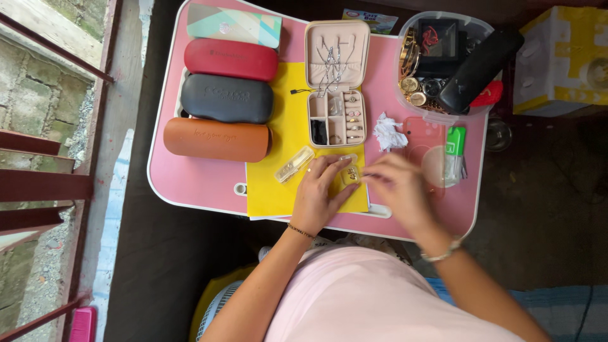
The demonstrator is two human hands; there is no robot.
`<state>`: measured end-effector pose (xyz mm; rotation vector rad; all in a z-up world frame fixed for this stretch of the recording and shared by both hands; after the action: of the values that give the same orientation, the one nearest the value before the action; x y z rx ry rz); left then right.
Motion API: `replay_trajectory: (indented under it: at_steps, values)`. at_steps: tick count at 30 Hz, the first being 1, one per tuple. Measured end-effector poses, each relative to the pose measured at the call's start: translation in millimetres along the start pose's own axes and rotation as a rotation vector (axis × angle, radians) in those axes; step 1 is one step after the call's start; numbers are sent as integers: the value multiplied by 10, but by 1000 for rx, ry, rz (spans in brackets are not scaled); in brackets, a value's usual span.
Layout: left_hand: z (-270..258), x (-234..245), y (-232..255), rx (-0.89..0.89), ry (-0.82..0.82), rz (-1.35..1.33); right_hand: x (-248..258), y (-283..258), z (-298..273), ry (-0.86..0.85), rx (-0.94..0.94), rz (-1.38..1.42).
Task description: The person opens a small jewelry box and places several small jewelry items, including earrings and a necklace, into the compartments. They then close the box and set it aside on the table.
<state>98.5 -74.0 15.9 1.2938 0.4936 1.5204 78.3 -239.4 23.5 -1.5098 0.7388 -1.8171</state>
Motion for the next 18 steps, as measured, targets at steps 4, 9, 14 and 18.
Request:
replay_trajectory:
  at_steps: [4,9,14,18]
  values:
    - [-12,-1,-14,-15,-1,-15,-258,-199,33,18,60,-66]
    - [-32,-16,-37,-24,-17,-27,-313,-196,-27,9,12,-47]
    - [-40,-10,-33,-47,-11,-18,-173,-30,-71,97,-88,66]
    - [-38,-3,-86,31,14,-100,-81,225,-75,125,-213,100]
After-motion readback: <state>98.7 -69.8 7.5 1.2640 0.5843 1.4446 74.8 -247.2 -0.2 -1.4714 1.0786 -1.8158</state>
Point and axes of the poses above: each hand's wrist, its own z-axis towards the middle knuckle, its own x-axis out of the back of the hand, y = z × x, the point moved 8 cm from there along z, towards the middle knuckle, and after that the axes turned 3 degrees about y, right-handed, at the moved point
